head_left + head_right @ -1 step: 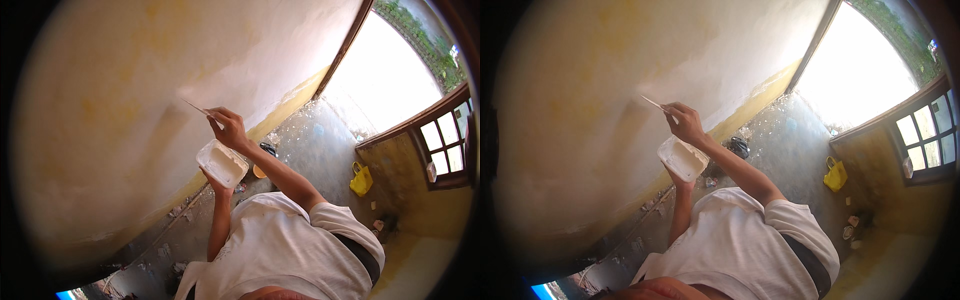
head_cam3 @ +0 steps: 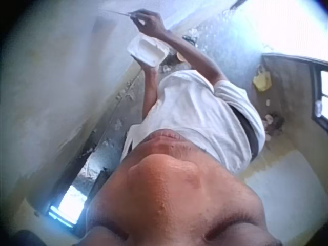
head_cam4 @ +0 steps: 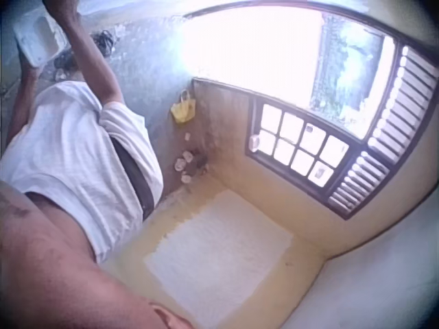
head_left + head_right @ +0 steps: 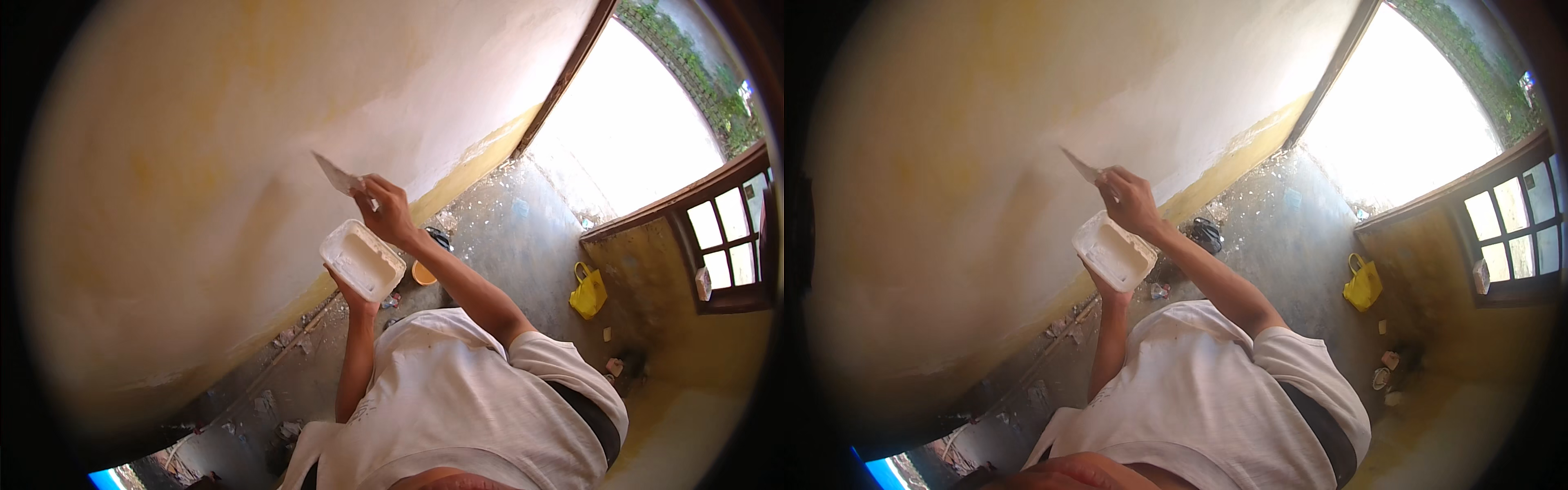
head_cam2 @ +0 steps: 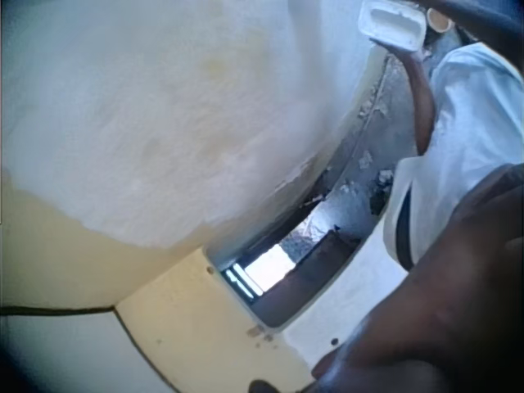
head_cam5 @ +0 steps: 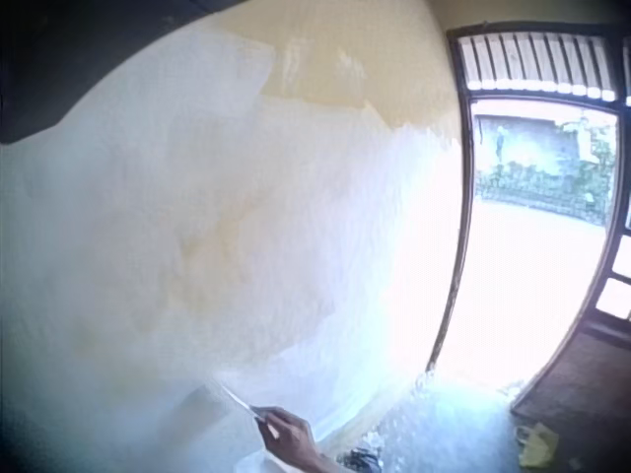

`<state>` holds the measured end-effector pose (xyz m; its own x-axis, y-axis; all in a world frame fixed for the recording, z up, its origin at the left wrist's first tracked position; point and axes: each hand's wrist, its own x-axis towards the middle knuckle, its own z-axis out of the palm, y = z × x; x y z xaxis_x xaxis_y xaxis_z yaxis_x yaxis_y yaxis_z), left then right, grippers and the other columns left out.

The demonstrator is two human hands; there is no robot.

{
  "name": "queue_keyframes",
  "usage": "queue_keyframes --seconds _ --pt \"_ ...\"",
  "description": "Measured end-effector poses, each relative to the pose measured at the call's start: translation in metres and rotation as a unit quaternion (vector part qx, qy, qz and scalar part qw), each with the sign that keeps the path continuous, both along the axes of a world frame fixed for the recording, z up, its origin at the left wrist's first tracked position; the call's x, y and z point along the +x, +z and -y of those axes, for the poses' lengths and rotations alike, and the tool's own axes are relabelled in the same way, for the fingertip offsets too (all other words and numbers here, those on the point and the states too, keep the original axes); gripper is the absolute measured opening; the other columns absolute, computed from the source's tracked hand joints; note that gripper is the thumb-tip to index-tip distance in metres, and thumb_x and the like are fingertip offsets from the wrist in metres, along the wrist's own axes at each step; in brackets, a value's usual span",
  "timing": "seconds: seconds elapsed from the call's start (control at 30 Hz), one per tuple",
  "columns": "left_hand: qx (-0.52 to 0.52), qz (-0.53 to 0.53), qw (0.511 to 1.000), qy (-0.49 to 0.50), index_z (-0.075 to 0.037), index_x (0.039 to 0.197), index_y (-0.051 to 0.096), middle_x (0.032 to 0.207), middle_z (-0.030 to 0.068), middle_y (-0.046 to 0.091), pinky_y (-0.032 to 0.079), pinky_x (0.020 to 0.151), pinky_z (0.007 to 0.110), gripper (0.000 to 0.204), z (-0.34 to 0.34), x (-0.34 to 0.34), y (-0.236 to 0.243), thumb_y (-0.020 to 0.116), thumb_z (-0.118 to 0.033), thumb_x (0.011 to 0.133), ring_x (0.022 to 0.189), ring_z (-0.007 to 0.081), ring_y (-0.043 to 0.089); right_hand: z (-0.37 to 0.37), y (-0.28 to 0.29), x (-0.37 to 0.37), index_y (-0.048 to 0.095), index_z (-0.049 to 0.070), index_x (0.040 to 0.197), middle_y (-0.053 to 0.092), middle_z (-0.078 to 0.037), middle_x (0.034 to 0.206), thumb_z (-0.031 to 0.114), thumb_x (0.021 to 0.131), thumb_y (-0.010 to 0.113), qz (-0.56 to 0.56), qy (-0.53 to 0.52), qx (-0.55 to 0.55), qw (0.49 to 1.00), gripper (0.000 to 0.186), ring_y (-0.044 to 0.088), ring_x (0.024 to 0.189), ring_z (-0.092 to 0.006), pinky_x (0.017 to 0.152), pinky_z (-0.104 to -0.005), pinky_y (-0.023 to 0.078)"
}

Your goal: The person applies a white plaster or putty substance to a wall using a handheld spreader. The person repeatedly scoops the material from a small plastic container and smooths it onto the surface of the indoor wall.

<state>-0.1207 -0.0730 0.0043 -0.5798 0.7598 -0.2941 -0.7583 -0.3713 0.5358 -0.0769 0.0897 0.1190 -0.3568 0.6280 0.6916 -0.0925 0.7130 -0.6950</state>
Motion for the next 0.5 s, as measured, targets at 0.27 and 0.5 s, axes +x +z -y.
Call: queue_keyframes --seconds 0.27,0.5 --pt "-0.067 -0.005 0.996 -0.051 -0.016 0.155 0.037 0.149 0.0093 0.050 0.047 0.110 0.048 0.085 -0.011 0.013 0.002 0.027 -0.078 0.098 0.134 0.0273 0.053 0.037 -0.005 0.129 0.059 0.001 0.112 0.068 -0.021 0.079 0.013 0.097 0.065 0.221 -0.019 -0.200 0.954 0.020 0.067 0.068 -0.0343 0.062 -0.0396 0.051" --pt "0.027 0.059 0.984 -0.166 -0.013 0.153 0.041 0.144 0.0096 0.055 0.054 0.104 0.047 0.088 -0.016 0.043 0.011 0.022 -0.079 0.098 0.128 0.0261 0.059 0.054 -0.040 0.125 0.057 0.001 0.101 0.064 -0.024 0.072 0.011 0.095 0.064 0.286 -0.004 -0.197 0.938 0.013 0.067 0.064 -0.0396 0.058 -0.0403 0.050"
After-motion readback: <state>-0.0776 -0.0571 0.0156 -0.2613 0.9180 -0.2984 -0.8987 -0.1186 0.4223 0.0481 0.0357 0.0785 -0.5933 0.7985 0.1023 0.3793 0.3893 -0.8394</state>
